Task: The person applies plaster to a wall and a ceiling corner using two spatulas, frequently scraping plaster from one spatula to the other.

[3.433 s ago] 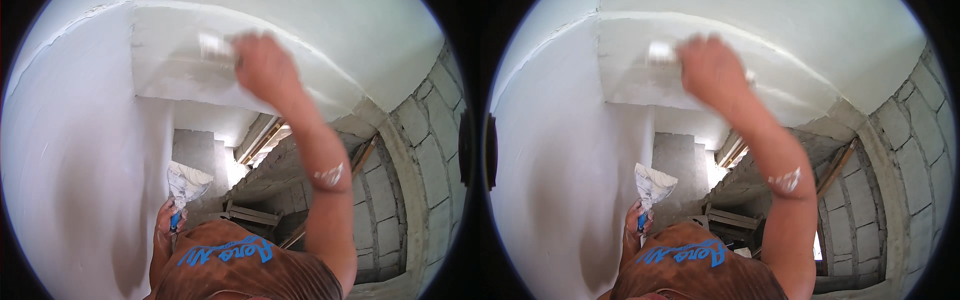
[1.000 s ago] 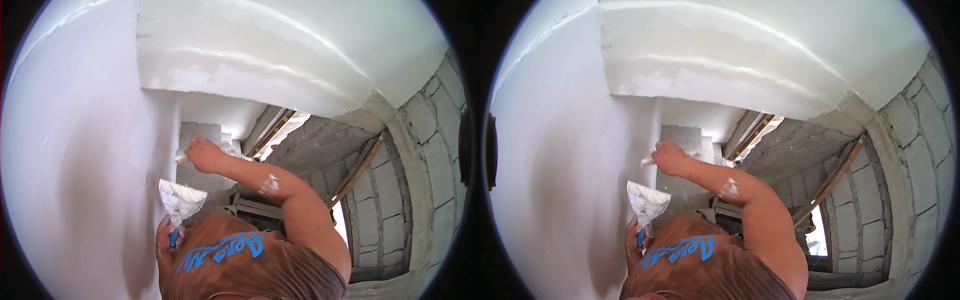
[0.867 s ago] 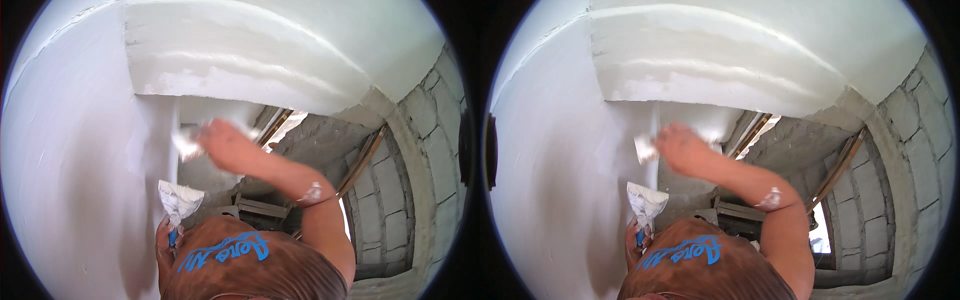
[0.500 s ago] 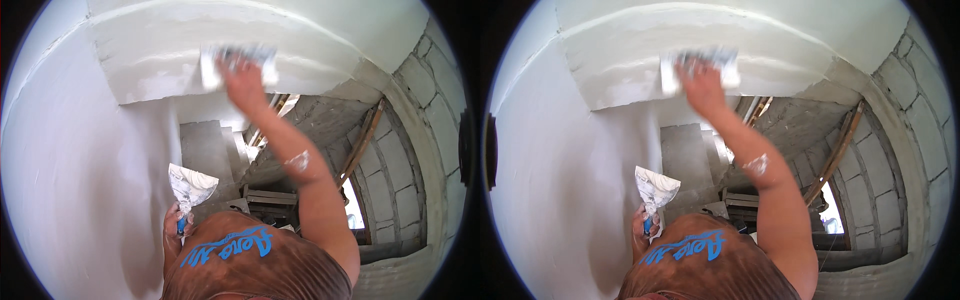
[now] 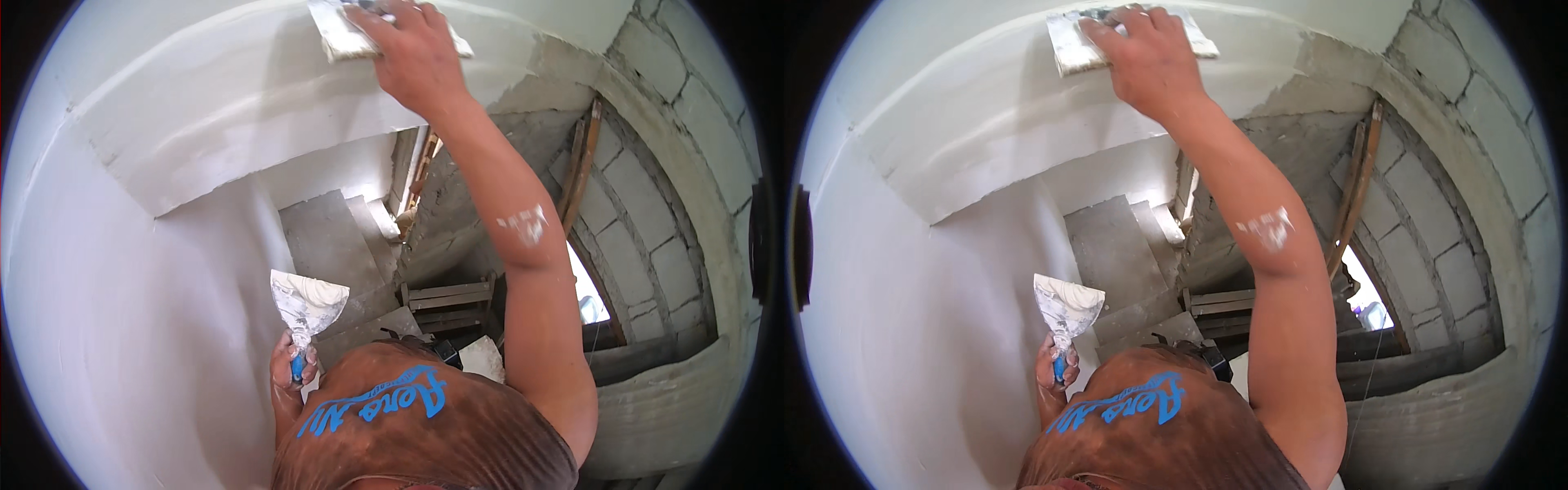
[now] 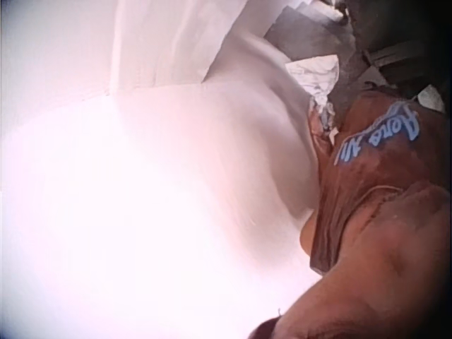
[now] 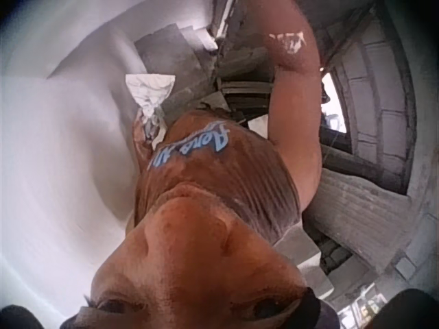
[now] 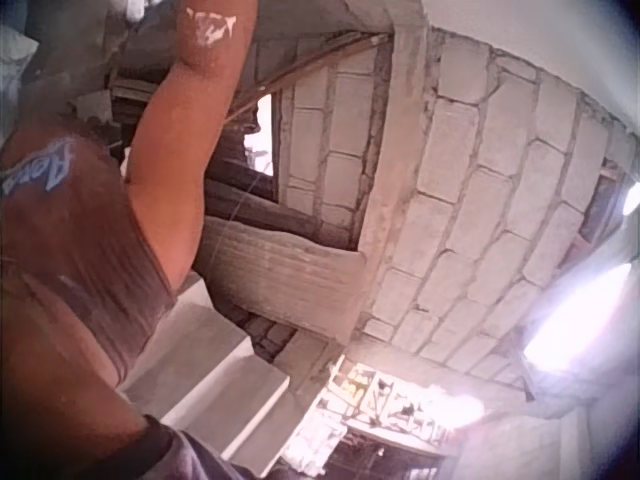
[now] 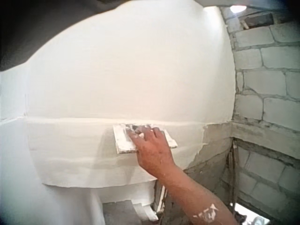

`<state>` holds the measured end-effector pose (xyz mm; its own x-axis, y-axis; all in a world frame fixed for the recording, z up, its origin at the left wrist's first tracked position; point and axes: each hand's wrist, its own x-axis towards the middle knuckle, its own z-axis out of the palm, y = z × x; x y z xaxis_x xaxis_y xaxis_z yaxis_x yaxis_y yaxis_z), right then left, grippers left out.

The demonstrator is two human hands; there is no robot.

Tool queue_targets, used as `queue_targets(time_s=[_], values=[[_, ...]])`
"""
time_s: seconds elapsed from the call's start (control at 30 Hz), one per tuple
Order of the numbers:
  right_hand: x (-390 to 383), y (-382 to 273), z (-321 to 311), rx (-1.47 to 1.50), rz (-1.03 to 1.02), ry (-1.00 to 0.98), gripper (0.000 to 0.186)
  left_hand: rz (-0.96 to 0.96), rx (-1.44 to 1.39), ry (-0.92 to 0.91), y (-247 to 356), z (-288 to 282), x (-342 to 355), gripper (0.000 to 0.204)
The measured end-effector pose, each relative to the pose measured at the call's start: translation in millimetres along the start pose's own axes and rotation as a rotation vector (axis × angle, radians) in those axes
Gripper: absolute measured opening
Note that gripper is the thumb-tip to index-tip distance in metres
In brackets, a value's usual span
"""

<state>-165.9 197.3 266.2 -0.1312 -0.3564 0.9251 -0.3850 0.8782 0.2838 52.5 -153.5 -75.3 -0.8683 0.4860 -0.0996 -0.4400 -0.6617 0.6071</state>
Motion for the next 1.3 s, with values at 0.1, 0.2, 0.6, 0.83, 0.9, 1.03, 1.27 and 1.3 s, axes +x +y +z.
queue_targets(time_s=[0.1,0.2,0.6,0.83,0.9,1.03,1.27,1.3], values=[[-61,4,47,-0.005,-0.047,-0.140,0.055,0.008,-0.022,-0.035,0,1,6,0.036],[-203,-38,61,0.154,0.063,-0.353,0.056,0.032,-0.027,-0.043,4,11,8,0.030],[-646,-220,-263,-0.147,1.643,-1.647,0.034,-0.145,0.096,0.248,18,31,-13,0.025],[-684,-297,-388,-0.073,1.569,-1.826,0.034,-0.292,0.077,0.272,21,25,-4,0.022],[-661,-309,-359,-0.148,1.675,-1.653,0.033,-0.278,0.040,0.244,22,13,5,0.021],[-562,-296,-308,-0.104,1.884,-1.083,0.040,-0.377,0.153,0.130,37,13,5,0.023],[-495,-370,-299,-0.172,2.094,-0.860,0.037,-0.656,0.487,0.074,68,13,16,0.047],[-502,-388,-305,-0.212,2.123,-0.870,0.034,-0.658,0.471,0.038,65,7,21,0.045]])
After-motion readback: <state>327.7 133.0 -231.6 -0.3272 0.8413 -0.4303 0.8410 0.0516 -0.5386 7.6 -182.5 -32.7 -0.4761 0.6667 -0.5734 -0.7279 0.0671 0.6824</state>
